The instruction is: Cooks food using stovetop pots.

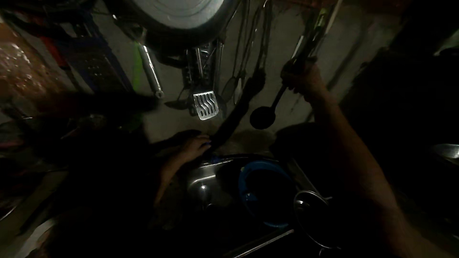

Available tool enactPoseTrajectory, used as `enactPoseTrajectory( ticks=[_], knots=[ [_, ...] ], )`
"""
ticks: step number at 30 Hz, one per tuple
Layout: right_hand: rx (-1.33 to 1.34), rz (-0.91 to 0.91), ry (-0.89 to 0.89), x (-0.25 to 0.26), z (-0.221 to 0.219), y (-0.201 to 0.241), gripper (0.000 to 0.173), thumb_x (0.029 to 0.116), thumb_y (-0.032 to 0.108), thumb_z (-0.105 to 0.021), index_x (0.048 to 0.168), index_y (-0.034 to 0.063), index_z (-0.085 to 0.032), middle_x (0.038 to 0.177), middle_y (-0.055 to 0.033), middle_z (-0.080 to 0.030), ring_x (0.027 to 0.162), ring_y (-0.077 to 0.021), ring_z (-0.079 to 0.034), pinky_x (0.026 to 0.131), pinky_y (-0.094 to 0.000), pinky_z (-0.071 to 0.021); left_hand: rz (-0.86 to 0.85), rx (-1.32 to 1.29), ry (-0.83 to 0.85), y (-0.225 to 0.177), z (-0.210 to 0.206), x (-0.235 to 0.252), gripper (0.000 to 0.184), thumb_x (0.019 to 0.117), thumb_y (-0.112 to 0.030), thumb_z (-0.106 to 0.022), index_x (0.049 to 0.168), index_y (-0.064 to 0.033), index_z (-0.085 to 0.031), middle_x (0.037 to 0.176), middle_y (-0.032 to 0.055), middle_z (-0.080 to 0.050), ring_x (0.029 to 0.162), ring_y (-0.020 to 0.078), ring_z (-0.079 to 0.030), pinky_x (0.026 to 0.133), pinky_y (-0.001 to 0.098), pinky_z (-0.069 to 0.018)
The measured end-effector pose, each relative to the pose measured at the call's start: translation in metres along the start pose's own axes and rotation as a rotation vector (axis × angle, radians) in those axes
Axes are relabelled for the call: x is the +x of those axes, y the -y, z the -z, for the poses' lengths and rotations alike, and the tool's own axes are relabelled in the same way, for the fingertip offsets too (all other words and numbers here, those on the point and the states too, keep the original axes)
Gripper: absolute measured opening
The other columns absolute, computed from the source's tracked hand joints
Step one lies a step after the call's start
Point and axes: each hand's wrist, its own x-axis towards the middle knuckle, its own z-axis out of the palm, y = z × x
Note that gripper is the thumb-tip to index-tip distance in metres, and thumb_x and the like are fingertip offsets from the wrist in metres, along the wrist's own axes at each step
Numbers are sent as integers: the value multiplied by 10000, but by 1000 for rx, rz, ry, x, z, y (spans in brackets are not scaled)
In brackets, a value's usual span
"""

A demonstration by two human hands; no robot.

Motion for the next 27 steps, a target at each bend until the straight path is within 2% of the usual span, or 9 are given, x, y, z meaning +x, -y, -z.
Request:
enactPoseTrajectory(
  ticks=[3,6,9,14,18,20,22,24,27],
  knots=[
    [35,-137,98,-30,-30,-19,347,985,239,-688,1216,-2,-594,873,-67,-692,634,-106,-647,558,-275,-556,-30,179,9,2,-3,8,365,1074,-325,-534,1191,-28,-713,1307,168,-653,1249,341,-602,1085,544,-444],
    [176,-218,171,-76,-80,-50,273,1003,197,-662,1161,-16,-595,830,-69,-684,633,-104,-658,576,-274,-576,38,353,-5,-8,-14,20,512,1078,-449,-474,1137,5,-703,1192,201,-686,1148,385,-646,1010,553,-482],
    [318,-309,136,-127,-144,-76,327,982,147,-692,1219,-57,-595,914,-130,-685,740,-160,-679,698,-349,-605,188,411,44,-27,-16,29,637,1062,-556,-424,1173,11,-693,1215,225,-675,1165,412,-639,997,575,-485],
    [508,-378,88,-179,-222,-88,262,965,124,-709,1125,-67,-626,879,-129,-688,754,-162,-676,724,-359,-596,293,381,32,-43,-3,19,628,1005,-569,-559,1245,2,-661,1212,252,-666,1129,441,-652,942,627,-505],
    [438,-188,196,-220,-250,-72,278,961,126,-695,1155,-69,-662,1008,-158,-711,904,-164,-689,853,-341,-580,404,281,76,-48,7,7,618,1006,-501,-605,1342,18,-591,1165,302,-666,1105,495,-644,934,678,-485],
    [334,-47,294,-249,-255,-60,308,964,109,-671,1219,-64,-659,1194,-198,-679,1056,-213,-673,951,-341,-551,382,225,86,-45,12,1,600,1022,-445,-605,1416,4,-550,1208,317,-651,1141,517,-622,967,701,-456],
    [183,84,343,-279,-247,-48,304,956,70,-669,1237,-45,-687,1357,-238,-615,1206,-307,-639,1047,-418,-514,296,202,105,-41,18,-3,539,1035,-351,-613,1451,-18,-530,1272,322,-627,1184,526,-598,993,714,-429],
    [33,265,387,-309,-241,-44,287,905,2,-702,1189,-24,-729,1355,-269,-614,1243,-373,-620,1057,-476,-505,181,201,181,-25,26,-1,528,1044,-234,-607,1516,-43,-469,1395,309,-563,1265,518,-553,1043,706,-402],
    [-138,442,578,-340,-239,-56,299,936,-25,-661,1220,37,-732,1344,-231,-629,1273,-391,-582,1077,-507,-467,93,223,237,-3,28,4,591,1026,-178,-629,1566,-80,-410,1499,283,-484,1324,516,-509,1071,697,-387]
  ],
)
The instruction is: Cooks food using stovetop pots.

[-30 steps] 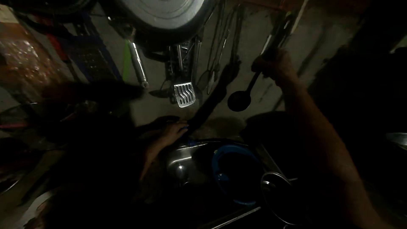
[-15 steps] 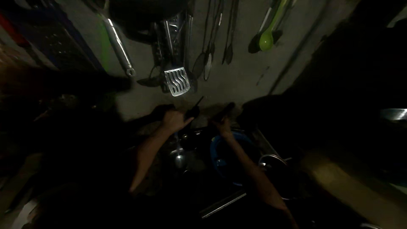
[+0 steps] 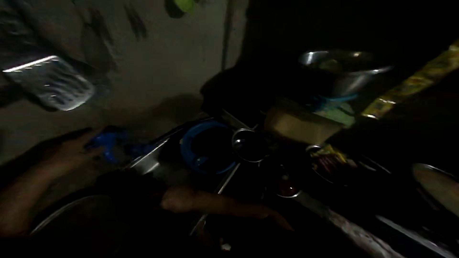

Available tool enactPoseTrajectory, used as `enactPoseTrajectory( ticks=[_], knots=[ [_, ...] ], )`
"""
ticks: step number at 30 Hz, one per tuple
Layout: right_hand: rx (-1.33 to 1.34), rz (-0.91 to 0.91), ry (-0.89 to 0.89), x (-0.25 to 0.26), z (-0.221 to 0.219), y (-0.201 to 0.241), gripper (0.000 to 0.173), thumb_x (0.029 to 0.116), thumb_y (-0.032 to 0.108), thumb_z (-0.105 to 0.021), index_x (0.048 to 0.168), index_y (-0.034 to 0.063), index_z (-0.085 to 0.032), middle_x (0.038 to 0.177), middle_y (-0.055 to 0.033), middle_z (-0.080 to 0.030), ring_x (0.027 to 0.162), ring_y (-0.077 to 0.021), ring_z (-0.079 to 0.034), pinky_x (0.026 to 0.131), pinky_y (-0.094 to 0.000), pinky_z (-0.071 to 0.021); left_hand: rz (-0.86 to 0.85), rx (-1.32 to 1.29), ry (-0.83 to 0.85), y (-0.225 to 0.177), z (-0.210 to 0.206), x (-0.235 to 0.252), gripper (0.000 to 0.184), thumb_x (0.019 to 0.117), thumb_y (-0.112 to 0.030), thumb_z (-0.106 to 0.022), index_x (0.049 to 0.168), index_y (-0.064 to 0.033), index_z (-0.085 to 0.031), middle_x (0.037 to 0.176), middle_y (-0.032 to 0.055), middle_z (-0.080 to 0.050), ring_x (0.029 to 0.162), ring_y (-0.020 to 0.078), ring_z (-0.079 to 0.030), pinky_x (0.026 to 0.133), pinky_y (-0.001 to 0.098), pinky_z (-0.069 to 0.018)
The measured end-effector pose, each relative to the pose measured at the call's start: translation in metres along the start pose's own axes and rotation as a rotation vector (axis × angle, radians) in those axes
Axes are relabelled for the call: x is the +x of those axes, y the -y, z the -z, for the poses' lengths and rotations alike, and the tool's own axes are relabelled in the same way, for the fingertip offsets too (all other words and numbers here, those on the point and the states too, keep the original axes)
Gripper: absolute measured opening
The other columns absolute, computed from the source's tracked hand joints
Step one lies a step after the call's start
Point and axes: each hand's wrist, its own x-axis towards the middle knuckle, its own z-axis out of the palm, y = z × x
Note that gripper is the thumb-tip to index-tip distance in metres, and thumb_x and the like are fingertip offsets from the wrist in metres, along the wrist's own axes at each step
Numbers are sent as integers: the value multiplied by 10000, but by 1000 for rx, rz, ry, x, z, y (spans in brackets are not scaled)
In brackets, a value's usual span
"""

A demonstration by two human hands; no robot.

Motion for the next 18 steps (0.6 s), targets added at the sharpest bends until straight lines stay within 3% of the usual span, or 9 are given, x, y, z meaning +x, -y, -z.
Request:
enactPoseTrajectory(
  ticks=[2,3,6,10,12,15,16,18],
  knots=[
    [-7,-1,-41,-20,3,5,301,942,-24,-651,1219,60,-734,1333,-218,-632,1194,-373,-636,1012,-471,-531,-10,62,-106,-14,-6,1,603,993,-146,-678,1536,-42,-439,1492,315,-473,1332,564,-473,1060,741,-362],
    [-3,-11,-87,-31,7,9,291,945,-29,-643,1205,54,-744,1334,-224,-634,1181,-376,-646,1007,-460,-538,-39,98,-181,-26,-10,2,608,969,-130,-708,1509,-5,-458,1513,334,-433,1375,587,-404,1088,756,-319],
    [-9,-80,-137,-64,16,16,340,912,-77,-649,1203,68,-749,1338,-224,-636,1071,-383,-696,898,-484,-585,-191,91,-304,-83,-22,12,573,955,-149,-729,1433,70,-502,1516,360,-402,1397,609,-349,1104,759,-294],
    [121,-168,-393,-136,52,26,223,884,-23,-727,1103,-3,-763,1229,-255,-666,1112,-369,-677,946,-462,-571,-319,-127,-69,-175,-63,31,605,1011,-270,-662,1515,-6,-455,1591,273,-367,1436,522,-368,1122,717,-307],
    [159,-262,-472,-187,81,45,190,886,4,-739,1071,-41,-751,1194,-268,-656,1064,-344,-682,920,-426,-577,-361,-210,100,-208,-103,48,736,987,-353,-687,1553,6,-384,1603,293,-331,1466,506,-327,1160,684,-278],
    [101,-434,-564,-273,114,81,163,893,56,-738,1008,-61,-740,1132,-267,-674,1000,-326,-694,888,-390,-581,-341,-382,269,-253,-174,62,1016,934,-368,-753,1626,16,-116,1647,318,-195,1517,481,-240,1213,611,-238],
    [90,-541,-598,-302,122,97,188,868,44,-746,1004,-85,-736,1127,-280,-689,1022,-348,-702,910,-406,-578,-346,-496,258,-265,-198,62,1072,915,-331,-775,1628,16,-54,1659,308,-163,1529,450,-230,1227,562,-245],
    [181,-887,-669,-353,141,136,288,878,12,-731,1128,-126,-697,1163,-245,-701,1083,-281,-689,971,-371,-543,-339,-782,143,-291,-242,59,1090,878,-227,-803,1624,20,-48,1652,285,-199,1515,385,-278,1216,474,-301]
  ],
)
